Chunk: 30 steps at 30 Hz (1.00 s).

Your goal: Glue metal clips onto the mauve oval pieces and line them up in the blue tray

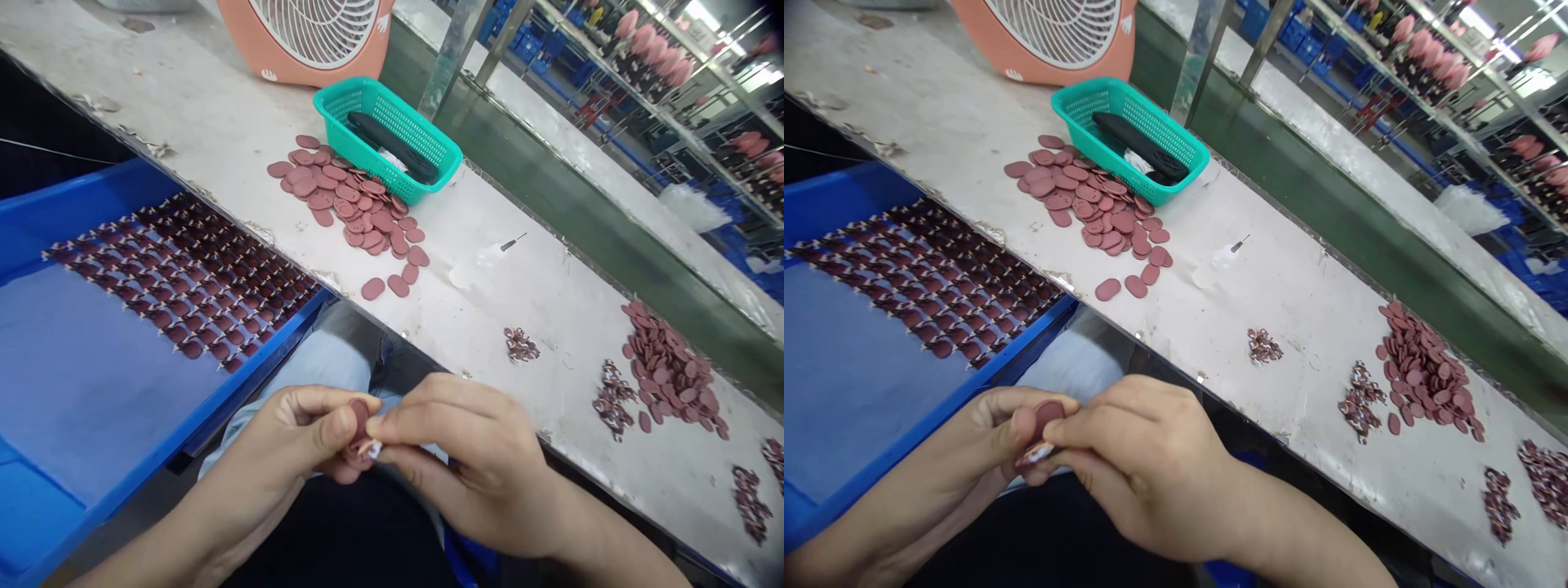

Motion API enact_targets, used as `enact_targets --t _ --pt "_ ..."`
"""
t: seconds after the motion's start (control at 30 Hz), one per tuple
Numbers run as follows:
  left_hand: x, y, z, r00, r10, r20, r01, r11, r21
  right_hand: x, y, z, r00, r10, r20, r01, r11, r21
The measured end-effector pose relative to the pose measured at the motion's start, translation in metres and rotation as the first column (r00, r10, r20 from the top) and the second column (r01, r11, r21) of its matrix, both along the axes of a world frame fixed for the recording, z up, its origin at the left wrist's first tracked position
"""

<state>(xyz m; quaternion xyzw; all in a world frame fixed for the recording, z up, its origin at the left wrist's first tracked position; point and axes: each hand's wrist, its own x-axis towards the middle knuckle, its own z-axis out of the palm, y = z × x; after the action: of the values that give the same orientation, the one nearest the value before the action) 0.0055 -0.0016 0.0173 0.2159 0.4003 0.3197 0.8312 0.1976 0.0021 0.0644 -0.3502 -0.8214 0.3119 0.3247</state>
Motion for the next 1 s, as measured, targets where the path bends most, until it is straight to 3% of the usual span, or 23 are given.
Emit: enact_targets --t 0.2,0.5,0.87,1.0 --pt "0.003 0.003 -0.011 1.000 -0.001 -0.001 0.001 0.996 -0.087 0.003 0.011 -0.009 1.000 -0.016 0.003 0.016 0.996 -0.087" --pt "0.005 0.006 -0.007 1.000 0.003 0.003 -0.003 0.995 -0.097 0.003 0.010 -0.011 1.000 -0.026 -0.016 0.024 0.997 -0.078" --pt "-0.001 0.005 -0.018 0.999 -0.005 0.053 0.013 0.990 -0.142 0.002 0.012 -0.009 1.000 0.004 0.005 -0.004 0.997 -0.081" --pt "-0.003 0.008 -0.019 0.995 0.031 0.095 -0.012 0.980 -0.197 0.007 0.009 -0.011 0.999 -0.048 -0.025 0.045 0.991 -0.125"
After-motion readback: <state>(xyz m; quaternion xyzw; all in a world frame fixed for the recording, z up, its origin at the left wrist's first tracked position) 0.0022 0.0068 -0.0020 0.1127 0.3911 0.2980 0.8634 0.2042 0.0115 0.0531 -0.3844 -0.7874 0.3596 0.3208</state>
